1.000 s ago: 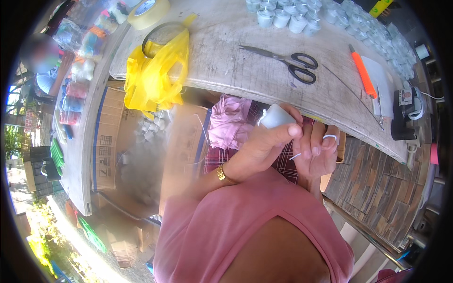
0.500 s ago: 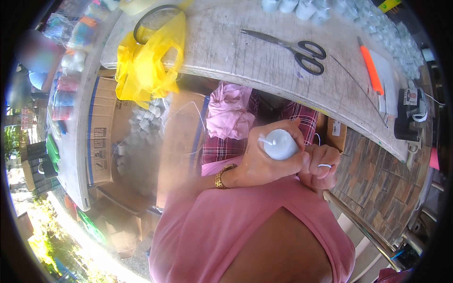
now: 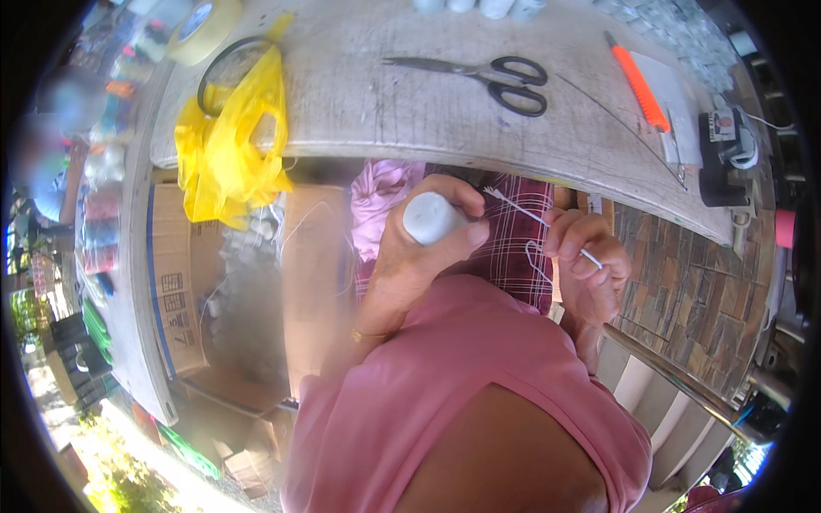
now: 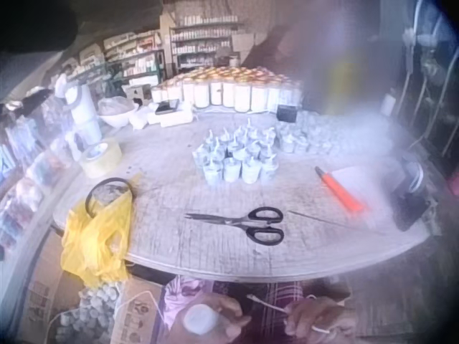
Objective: The person assembles small white cylindrical objects by inserting a white string into each one, tying a knot, and trimming the excess string with scissors. The person repeats this process for multiple items on a cluttered workbench.
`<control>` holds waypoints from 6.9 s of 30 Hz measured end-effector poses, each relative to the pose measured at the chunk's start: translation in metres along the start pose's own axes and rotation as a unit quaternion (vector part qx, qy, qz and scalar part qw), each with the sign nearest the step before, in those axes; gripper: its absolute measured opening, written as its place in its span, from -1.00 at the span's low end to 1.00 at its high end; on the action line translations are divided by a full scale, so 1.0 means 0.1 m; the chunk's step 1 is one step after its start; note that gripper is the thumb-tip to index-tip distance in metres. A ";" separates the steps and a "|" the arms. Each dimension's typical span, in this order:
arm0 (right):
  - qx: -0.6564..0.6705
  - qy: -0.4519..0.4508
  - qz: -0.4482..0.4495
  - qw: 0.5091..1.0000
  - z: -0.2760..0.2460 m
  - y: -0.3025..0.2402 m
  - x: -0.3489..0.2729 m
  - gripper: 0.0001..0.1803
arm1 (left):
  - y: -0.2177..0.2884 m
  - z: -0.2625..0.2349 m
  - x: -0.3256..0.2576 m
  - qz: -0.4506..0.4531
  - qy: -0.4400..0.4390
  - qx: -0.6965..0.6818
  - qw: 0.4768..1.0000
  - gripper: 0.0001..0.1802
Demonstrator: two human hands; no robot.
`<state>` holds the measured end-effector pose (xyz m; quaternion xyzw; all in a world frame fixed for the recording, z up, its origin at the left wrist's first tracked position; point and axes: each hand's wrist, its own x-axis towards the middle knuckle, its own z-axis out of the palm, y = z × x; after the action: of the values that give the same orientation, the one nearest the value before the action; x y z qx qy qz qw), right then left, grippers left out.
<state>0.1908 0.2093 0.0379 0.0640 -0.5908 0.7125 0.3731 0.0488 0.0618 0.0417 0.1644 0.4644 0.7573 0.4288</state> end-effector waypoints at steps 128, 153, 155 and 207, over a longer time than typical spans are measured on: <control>-0.298 -0.459 0.239 0.802 1.14 0.93 0.61 -0.47 | 0.05 -1.28 -0.81 0.139 0.477 0.079 0.864 -0.87; -0.253 -0.332 0.227 0.880 1.31 0.98 0.90 -0.59 | 0.69 -1.25 -0.33 0.235 0.503 0.335 0.761 -0.82; -0.204 -0.333 0.268 0.881 1.47 1.03 1.04 -0.59 | 0.85 -1.42 -0.20 0.255 0.512 0.377 0.728 -0.80; -0.667 -0.193 0.079 0.716 0.65 0.57 1.54 -0.44 | 0.62 -1.26 -0.42 0.269 0.288 0.018 0.919 -0.91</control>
<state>0.0236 0.2201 0.0938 -0.1125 -0.9747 0.1336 0.1393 -0.0394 -0.0552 0.0358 0.0654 0.5193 0.8504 0.0537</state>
